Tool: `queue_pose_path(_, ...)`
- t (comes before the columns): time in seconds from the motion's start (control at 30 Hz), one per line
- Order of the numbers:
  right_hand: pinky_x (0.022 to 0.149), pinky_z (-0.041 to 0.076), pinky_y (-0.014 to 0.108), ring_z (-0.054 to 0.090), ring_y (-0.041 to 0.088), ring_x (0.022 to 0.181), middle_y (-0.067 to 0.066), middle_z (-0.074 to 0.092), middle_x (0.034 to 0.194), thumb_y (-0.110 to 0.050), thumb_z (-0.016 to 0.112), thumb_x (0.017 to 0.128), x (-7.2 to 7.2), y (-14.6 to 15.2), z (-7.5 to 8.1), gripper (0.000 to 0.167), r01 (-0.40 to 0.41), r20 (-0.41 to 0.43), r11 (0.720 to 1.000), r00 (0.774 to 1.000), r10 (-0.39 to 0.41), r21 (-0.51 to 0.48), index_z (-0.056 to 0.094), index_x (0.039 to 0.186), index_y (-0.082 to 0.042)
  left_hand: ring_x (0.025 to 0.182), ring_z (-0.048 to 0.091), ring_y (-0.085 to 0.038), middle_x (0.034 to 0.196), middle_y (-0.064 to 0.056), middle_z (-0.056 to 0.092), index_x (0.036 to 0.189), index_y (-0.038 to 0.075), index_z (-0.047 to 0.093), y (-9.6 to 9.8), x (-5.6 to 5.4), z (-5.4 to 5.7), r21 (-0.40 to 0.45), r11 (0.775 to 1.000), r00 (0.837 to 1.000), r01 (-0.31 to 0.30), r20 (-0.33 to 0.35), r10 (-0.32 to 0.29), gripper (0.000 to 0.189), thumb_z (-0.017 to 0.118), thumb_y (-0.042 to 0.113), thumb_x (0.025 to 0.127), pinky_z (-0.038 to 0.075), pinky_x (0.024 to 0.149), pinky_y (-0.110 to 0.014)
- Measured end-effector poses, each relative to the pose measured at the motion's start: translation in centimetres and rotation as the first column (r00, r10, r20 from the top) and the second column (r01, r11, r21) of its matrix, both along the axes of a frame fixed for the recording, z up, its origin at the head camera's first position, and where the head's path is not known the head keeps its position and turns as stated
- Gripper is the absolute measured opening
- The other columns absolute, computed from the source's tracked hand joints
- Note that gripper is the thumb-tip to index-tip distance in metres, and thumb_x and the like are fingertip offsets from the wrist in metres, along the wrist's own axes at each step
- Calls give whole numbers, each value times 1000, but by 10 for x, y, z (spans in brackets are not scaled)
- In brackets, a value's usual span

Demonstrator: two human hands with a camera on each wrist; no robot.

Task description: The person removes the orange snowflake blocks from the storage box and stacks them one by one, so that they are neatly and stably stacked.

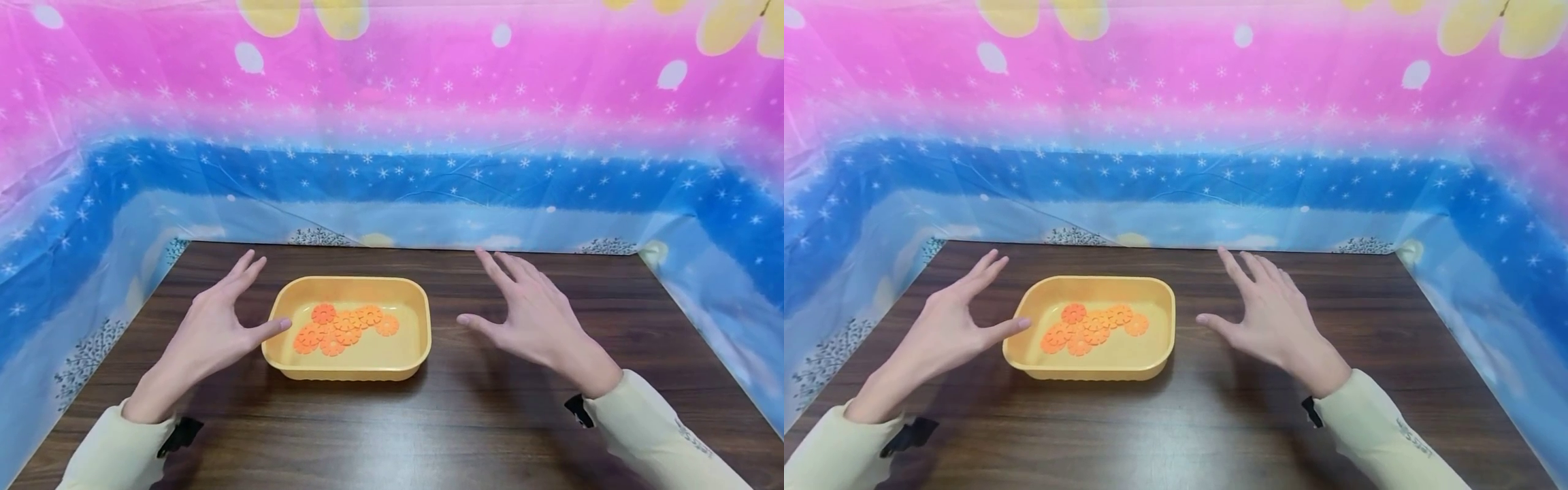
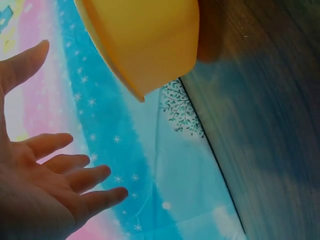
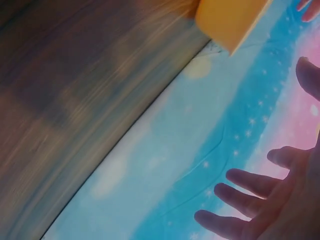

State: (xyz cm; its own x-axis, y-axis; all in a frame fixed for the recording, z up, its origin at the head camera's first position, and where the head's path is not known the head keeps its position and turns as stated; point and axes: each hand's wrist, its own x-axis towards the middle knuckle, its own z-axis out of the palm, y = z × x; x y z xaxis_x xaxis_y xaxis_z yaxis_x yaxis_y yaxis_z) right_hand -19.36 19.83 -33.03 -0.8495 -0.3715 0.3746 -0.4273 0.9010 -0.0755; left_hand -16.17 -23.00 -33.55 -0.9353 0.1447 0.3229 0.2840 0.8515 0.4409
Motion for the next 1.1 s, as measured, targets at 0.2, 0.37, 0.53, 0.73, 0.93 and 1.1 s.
queue_pose_path(0.2,82,45,56,37,26,125,6,37,141,-79,50,70,0,-16,5,96,-45,27,999,999,46,-26,5,146,-42,127,36,-37,148,3,29,145,28,32,-5,5,-4,40,999,999,-3,-54,5,92,73,57,68,34,91,-61)
queue_pose_path(0.37,73,49,50,44,24,116,6,39,137,-77,53,69,0,-29,9,95,-83,31,996,996,84,-34,8,146,-43,125,39,-36,143,-6,38,144,31,33,-8,10,-7,44,999,997,-13,-76,16,91,73,58,67,38,89,-59)
queue_pose_path(0.53,75,49,51,44,25,118,5,37,140,-73,57,70,-1,-40,12,92,-127,61,991,990,130,-44,11,145,-45,122,43,-37,139,-11,43,143,34,33,-8,15,-10,53,998,998,-14,-65,17,90,74,58,67,41,86,-59)
queue_pose_path(0.73,76,50,49,41,22,122,-1,35,142,-67,62,72,-8,-52,13,90,-177,105,982,977,183,-65,17,145,-43,118,47,-36,137,-8,46,143,34,34,-7,19,-14,64,998,999,-17,-36,19,91,75,58,66,43,84,-58)
queue_pose_path(0.93,78,49,46,40,17,121,-5,39,138,-62,65,73,-15,-62,13,82,-225,149,969,960,238,-100,30,142,-38,115,49,-37,136,-11,47,143,22,37,-6,20,-18,59,998,999,-5,43,3,92,72,60,67,43,82,-59)
queue_pose_path(1.1,89,44,45,39,17,121,-7,41,135,-60,64,75,-17,-73,12,76,-282,180,951,937,301,-124,36,140,-33,107,54,-40,136,-15,45,141,13,37,-5,20,-21,55,998,992,3,125,-10,95,71,62,67,47,79,-56)
